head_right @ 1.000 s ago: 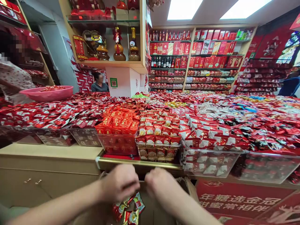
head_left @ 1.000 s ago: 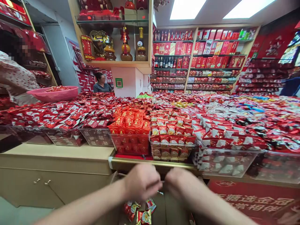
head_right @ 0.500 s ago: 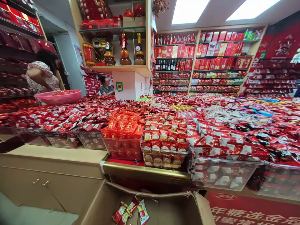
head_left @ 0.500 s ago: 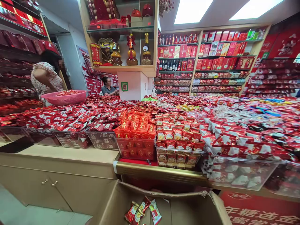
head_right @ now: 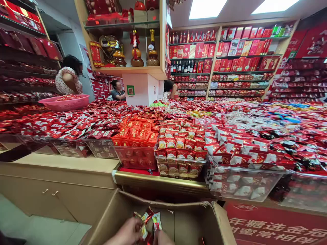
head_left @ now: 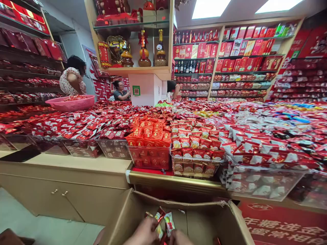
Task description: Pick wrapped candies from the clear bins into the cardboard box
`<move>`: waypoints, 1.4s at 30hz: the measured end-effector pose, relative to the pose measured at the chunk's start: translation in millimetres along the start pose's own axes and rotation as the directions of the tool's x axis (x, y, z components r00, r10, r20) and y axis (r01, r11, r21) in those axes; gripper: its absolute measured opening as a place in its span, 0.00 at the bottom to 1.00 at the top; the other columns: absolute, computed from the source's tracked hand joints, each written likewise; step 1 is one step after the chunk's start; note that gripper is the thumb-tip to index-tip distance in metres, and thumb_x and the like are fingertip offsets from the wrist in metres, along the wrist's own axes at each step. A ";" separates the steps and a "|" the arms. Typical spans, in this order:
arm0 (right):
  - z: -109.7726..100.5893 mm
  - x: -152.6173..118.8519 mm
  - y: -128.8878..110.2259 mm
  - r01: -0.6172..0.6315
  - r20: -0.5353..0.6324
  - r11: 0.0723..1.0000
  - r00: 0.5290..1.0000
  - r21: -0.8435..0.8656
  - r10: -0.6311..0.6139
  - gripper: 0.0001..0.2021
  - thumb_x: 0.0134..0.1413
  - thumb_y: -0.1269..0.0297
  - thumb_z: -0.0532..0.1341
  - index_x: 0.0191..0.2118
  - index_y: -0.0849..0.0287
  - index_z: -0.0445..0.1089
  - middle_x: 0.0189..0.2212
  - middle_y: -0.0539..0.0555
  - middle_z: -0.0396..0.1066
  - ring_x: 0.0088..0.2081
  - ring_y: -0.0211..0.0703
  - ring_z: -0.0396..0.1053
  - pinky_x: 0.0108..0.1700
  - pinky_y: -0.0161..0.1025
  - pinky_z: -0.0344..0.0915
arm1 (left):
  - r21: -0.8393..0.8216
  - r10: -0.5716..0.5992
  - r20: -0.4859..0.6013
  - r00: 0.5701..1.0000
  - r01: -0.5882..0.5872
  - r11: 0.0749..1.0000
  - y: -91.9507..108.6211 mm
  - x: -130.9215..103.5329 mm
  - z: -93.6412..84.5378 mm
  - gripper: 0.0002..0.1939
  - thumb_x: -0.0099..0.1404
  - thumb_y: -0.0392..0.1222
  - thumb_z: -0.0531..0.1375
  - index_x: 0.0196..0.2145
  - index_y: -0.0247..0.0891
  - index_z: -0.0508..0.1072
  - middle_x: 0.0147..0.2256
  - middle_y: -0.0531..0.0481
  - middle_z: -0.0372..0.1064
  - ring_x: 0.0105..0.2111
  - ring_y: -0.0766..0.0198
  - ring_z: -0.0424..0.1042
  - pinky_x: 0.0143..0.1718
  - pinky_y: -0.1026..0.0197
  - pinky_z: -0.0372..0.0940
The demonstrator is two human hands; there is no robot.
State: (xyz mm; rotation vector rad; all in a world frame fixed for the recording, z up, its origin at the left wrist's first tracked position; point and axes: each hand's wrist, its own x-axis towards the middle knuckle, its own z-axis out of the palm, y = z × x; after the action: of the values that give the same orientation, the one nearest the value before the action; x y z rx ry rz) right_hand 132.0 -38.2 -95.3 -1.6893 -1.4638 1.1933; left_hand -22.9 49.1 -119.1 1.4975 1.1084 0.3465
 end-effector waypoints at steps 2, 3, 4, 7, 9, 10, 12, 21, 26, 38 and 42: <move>-11.7 4.8 -4.4 -0.010 -0.009 0.999 1.000 0.050 0.011 0.04 0.47 0.66 0.60 0.29 0.61 0.66 0.23 0.48 0.66 0.27 0.36 0.65 0.29 0.36 0.63 | -0.138 0.022 -0.043 0.999 -0.027 0.990 17.5 1.0 -7.8 0.10 0.40 0.40 0.65 0.19 0.37 0.65 0.17 0.59 0.62 0.22 0.66 0.63 0.29 0.62 0.56; -19.2 5.9 -7.3 -0.005 -0.021 0.996 1.000 0.093 0.007 0.04 0.44 0.69 0.61 0.28 0.61 0.65 0.21 0.46 0.64 0.25 0.36 0.64 0.28 0.35 0.61 | -0.221 0.034 -0.054 0.998 -0.045 0.974 26.7 -0.5 -11.7 0.10 0.41 0.40 0.63 0.21 0.37 0.65 0.19 0.58 0.63 0.23 0.67 0.63 0.29 0.62 0.57; -26.8 5.7 -10.8 0.014 -0.041 0.987 0.999 0.163 -0.007 0.05 0.41 0.71 0.61 0.28 0.61 0.64 0.20 0.46 0.63 0.24 0.35 0.63 0.28 0.34 0.60 | -0.311 0.046 -0.053 0.998 -0.060 0.948 35.6 -3.1 -15.0 0.09 0.44 0.40 0.61 0.23 0.38 0.65 0.22 0.57 0.65 0.25 0.67 0.65 0.31 0.62 0.58; -44.8 -1.0 -23.9 0.108 -0.123 0.879 0.991 0.464 -0.057 0.12 0.38 0.68 0.63 0.33 0.61 0.63 0.23 0.46 0.64 0.25 0.33 0.61 0.29 0.33 0.58 | -0.553 0.075 0.010 0.997 -0.057 0.831 57.9 -13.7 -16.8 0.07 0.47 0.38 0.54 0.27 0.41 0.60 0.28 0.56 0.68 0.30 0.66 0.68 0.34 0.60 0.62; -49.6 -7.5 -32.0 0.138 -0.151 0.775 0.987 0.617 -0.055 0.16 0.37 0.64 0.64 0.36 0.61 0.64 0.24 0.47 0.65 0.25 0.33 0.61 0.29 0.33 0.56 | -0.642 0.072 0.063 0.995 -0.015 0.766 67.4 -19.0 -9.6 0.07 0.49 0.39 0.52 0.29 0.42 0.59 0.27 0.56 0.68 0.28 0.66 0.68 0.33 0.59 0.63; -49.8 -10.4 -34.7 0.134 -0.155 0.747 0.987 0.652 -0.043 0.18 0.37 0.63 0.65 0.37 0.61 0.64 0.24 0.48 0.66 0.25 0.33 0.60 0.28 0.33 0.56 | -0.665 0.062 0.086 0.994 0.011 0.746 70.3 -20.5 -4.0 0.06 0.50 0.41 0.52 0.30 0.42 0.60 0.26 0.56 0.67 0.26 0.67 0.68 0.31 0.60 0.64; -47.3 -14.3 -35.7 0.131 -0.181 0.722 0.983 0.680 -0.008 0.19 0.36 0.61 0.66 0.37 0.61 0.64 0.24 0.49 0.67 0.25 0.33 0.60 0.28 0.33 0.55 | -0.684 0.034 0.105 0.994 0.048 0.728 72.6 -21.3 9.2 0.09 0.55 0.48 0.51 0.31 0.41 0.63 0.23 0.57 0.65 0.21 0.70 0.65 0.26 0.63 0.63; 2.4 5.8 23.3 0.061 -0.086 0.781 0.996 0.621 -0.009 0.24 0.30 0.44 0.64 0.29 0.60 0.62 0.19 0.47 0.61 0.21 0.33 0.56 0.22 0.33 0.52 | -0.579 0.056 -0.015 0.998 -0.055 0.814 25.6 -6.2 39.4 0.17 0.42 0.48 0.68 0.23 0.33 0.70 0.20 0.56 0.67 0.22 0.73 0.62 0.26 0.68 0.56; 25.7 21.4 51.8 0.053 -0.006 0.833 0.998 0.551 -0.060 0.25 0.26 0.42 0.64 0.21 0.58 0.57 0.16 0.44 0.56 0.20 0.32 0.53 0.25 0.34 0.50 | -0.572 0.062 -0.005 0.998 -0.054 0.818 -11.9 3.9 40.2 0.20 0.40 0.55 0.66 0.17 0.35 0.67 0.14 0.59 0.61 0.17 0.75 0.56 0.21 0.67 0.51; 23.5 26.3 54.9 0.115 -0.252 0.781 0.966 0.613 0.056 0.24 0.32 0.39 0.60 0.20 0.58 0.59 0.16 0.46 0.58 0.21 0.34 0.54 0.26 0.35 0.53 | -0.429 0.125 0.188 0.974 -0.033 0.903 -28.1 7.7 41.3 0.21 0.36 0.50 0.69 0.28 0.36 0.75 0.25 0.52 0.73 0.27 0.64 0.68 0.32 0.62 0.58; 6.4 13.4 35.0 0.078 -0.191 0.870 0.981 0.486 0.019 0.20 0.34 0.44 0.61 0.20 0.57 0.58 0.15 0.46 0.56 0.20 0.35 0.53 0.25 0.35 0.52 | -0.397 0.107 0.134 0.985 -0.045 0.917 -27.1 -0.1 43.4 0.21 0.35 0.49 0.69 0.28 0.35 0.75 0.25 0.52 0.72 0.27 0.64 0.66 0.32 0.63 0.57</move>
State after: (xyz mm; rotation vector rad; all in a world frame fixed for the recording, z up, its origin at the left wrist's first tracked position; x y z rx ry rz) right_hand 141.2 -33.4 -131.9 -1.3742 -0.9574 1.2219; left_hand -2.4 19.1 -155.1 1.1878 0.8020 0.4703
